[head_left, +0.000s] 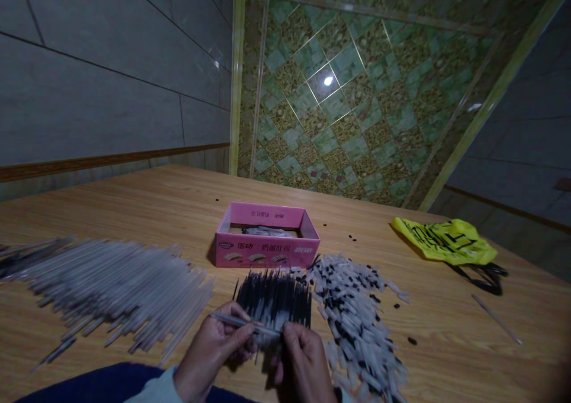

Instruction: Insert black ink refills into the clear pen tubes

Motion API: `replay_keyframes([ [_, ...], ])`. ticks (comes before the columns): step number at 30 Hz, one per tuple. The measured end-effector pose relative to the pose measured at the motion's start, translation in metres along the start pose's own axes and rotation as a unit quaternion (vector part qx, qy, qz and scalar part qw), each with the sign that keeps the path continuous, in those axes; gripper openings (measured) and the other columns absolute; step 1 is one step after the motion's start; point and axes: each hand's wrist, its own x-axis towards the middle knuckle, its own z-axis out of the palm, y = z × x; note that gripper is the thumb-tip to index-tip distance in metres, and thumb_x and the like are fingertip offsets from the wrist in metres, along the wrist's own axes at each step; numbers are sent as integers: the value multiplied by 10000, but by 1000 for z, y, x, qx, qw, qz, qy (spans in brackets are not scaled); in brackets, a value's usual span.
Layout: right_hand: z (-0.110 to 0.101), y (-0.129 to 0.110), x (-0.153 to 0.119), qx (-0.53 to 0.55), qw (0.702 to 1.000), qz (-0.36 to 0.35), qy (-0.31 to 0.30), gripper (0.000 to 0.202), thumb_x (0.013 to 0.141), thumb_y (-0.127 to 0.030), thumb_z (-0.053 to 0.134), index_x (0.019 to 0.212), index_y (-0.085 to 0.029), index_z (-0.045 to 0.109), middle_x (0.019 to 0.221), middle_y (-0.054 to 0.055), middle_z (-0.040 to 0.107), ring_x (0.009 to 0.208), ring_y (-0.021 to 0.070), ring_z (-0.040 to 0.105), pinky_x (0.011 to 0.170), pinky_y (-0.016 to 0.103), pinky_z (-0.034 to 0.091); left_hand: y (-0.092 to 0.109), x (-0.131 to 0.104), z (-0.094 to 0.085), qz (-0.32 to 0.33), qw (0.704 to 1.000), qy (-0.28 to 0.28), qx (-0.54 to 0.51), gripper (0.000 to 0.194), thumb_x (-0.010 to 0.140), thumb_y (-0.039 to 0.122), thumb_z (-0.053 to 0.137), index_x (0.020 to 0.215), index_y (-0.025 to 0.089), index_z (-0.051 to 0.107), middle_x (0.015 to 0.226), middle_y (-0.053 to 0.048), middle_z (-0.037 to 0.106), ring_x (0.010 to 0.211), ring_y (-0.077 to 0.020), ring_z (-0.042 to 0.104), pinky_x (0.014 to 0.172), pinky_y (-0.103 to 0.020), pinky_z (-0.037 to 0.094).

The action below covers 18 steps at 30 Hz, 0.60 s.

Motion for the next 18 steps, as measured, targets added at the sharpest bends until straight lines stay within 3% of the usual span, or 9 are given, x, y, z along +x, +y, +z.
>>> replay_keyframes([
  [2,-3,-6,0,-30,999,-26,-1,499,859,-571,428,659,-138,577,470,-6,535,410,102,496,413,184,362,3,0,0,-8,1000,13,-1,316,631,379,756,671,172,521,498,2,629,450,-97,556,425,-183,394],
  [5,-8,-14,0,-85,994,-72,15,324,772,-472,618,851,-159,600,654,3,602,593,138,556,554,206,425,7,0,0,-22,999,34,-14,327,614,392,763,660,168,529,481,4,623,414,-80,524,404,-171,353],
  [8,-11,-15,1,-139,985,-101,16,271,770,-434,623,787,-163,608,651,-2,572,626,145,524,566,204,403,8,0,1,-32,999,37,-17,341,601,403,767,661,166,528,475,3,623,398,-75,514,401,-169,341],
  [13,-10,-10,0,-171,981,-84,-24,483,887,-493,420,560,-158,534,518,-10,489,520,118,456,482,197,332,8,0,1,-36,999,21,-12,357,601,406,766,661,174,502,475,2,630,400,-75,520,408,-169,350],
  [18,-11,-16,-1,-159,979,-128,5,295,815,-457,560,827,-166,608,673,-1,566,635,143,512,566,198,390,9,0,1,-40,998,33,-18,361,600,409,765,675,179,497,464,9,625,383,-68,505,385,-160,312],
])
